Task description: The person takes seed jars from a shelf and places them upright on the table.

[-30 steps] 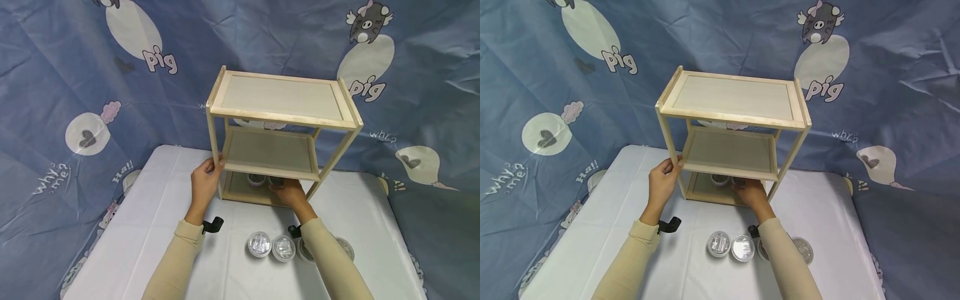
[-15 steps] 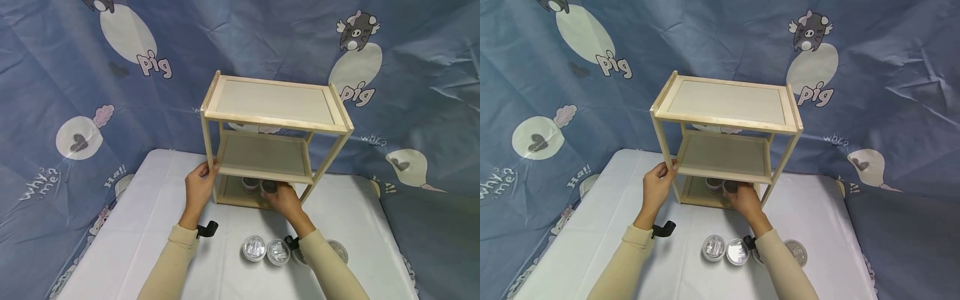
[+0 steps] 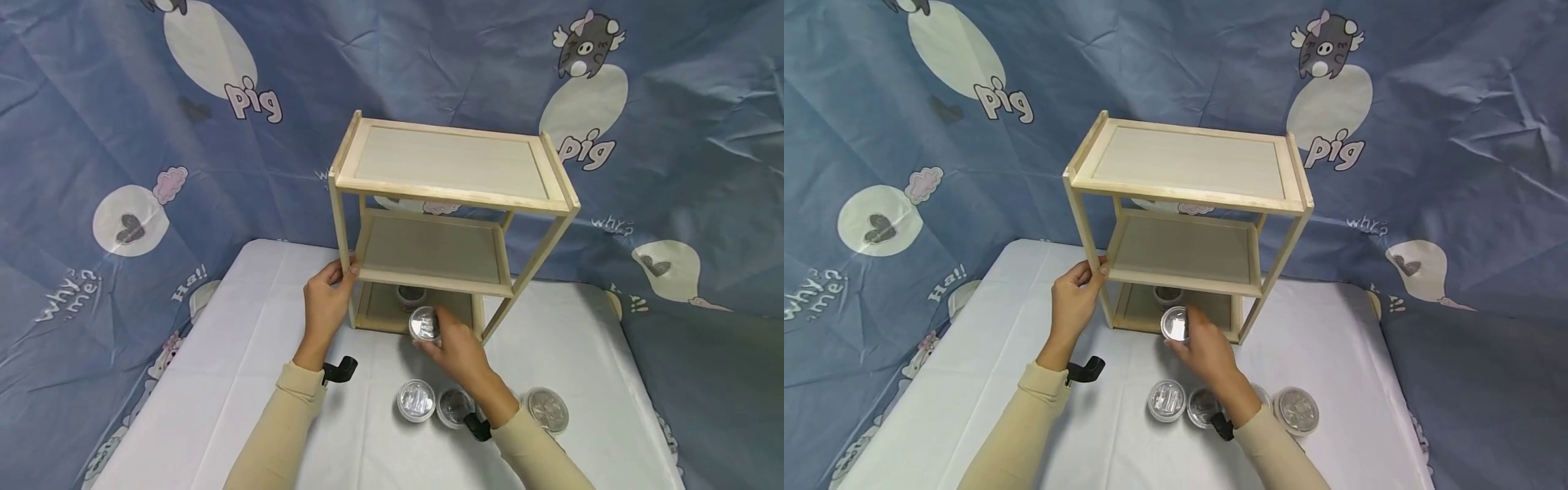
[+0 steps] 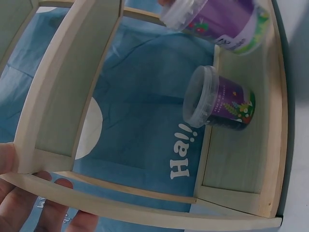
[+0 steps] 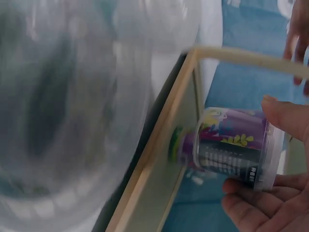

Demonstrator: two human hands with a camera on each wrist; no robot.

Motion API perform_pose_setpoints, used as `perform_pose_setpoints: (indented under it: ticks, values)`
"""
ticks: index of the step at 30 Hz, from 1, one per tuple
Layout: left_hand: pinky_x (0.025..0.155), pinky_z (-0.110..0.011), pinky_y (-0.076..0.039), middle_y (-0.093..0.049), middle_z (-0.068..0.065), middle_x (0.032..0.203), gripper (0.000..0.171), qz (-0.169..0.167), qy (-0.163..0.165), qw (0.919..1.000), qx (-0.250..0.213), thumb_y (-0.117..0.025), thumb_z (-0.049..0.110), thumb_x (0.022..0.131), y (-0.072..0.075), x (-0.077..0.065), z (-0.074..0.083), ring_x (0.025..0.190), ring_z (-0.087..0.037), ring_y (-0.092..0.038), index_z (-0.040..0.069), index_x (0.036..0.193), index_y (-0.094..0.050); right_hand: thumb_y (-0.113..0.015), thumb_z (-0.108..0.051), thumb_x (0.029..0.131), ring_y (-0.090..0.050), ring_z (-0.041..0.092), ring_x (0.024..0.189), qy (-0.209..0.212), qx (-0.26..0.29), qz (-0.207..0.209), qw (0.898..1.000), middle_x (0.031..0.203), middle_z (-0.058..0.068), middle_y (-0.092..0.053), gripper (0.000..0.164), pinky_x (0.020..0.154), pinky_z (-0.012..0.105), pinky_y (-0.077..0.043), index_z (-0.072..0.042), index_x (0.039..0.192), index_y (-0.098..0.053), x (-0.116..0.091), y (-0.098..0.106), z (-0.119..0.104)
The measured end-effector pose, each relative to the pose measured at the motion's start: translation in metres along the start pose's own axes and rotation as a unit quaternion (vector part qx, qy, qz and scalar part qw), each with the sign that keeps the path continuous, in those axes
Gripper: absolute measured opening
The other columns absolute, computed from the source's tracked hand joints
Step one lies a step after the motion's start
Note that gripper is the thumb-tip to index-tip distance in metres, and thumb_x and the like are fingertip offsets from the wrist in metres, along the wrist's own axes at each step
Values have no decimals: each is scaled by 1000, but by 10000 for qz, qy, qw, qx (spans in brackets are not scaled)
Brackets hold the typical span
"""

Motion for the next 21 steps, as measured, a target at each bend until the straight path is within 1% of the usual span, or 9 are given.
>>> perform_pose_setpoints:
  ticks: [2,5,8,11,16,19,21]
  values:
    - [91,-38,-50,-79,-7,107,26,30,0,10000,14,-76,19,98,0,0,0,97,-21,-75,11,123,-79,-90,-29,84,-71,39,105,131,109,-90,9998,120,21,-70,70,86,53,-57,5,134,-56,-6,-1,-8]
    - [91,-37,-49,-80,-7,106,26,50,-10,10000,3,-77,19,97,0,0,1,96,-22,-74,12,122,-79,-88,-31,86,-68,39,114,252,161,-353,9989,128,25,-67,75,93,51,-55,9,139,-54,-15,-6,-20]
    - [93,-38,-47,-80,-7,105,26,45,-19,10000,-6,-77,21,97,0,0,1,96,-22,-75,13,122,-79,-87,-35,87,-69,36,115,270,172,-654,9973,130,23,-68,78,92,49,-55,8,142,-52,-24,-12,-29]
    - [94,-38,-46,-80,-6,106,26,26,-40,10000,-21,-77,21,97,0,0,0,95,-22,-74,13,122,-79,-87,-39,88,-70,34,114,321,167,-850,9957,130,21,-69,80,91,47,-56,6,144,-52,-31,-20,-35]
    - [93,-39,-47,-79,-8,107,27,10,-59,10000,-36,-76,20,98,0,0,-1,95,-22,-73,12,124,-78,-86,-43,87,-71,30,110,517,37,-981,9938,124,17,-72,76,88,46,-57,2,140,-56,-40,-33,-43]
    - [93,-39,-48,-79,-8,108,27,7,-56,10000,-50,-76,19,98,0,1,0,96,-22,-73,12,124,-78,-86,-46,86,-71,28,110,684,-98,-1044,9921,124,14,-72,75,87,44,-57,0,138,-58,-44,-42,-47]
    - [93,-39,-48,-79,-8,108,26,13,-64,10000,-49,-76,18,98,-1,1,-1,96,-22,-74,11,123,-78,-86,-47,86,-69,27,115,841,-231,-1084,9903,127,13,-71,75,91,42,-56,-1,138,-58,-46,-48,-49]
Point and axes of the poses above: each hand's wrist, its own x-axis towards the middle knuckle, its own y-axis out of the back of the hand, z = x × y, the point moved 1 cm from there along x, towards the middle knuckle
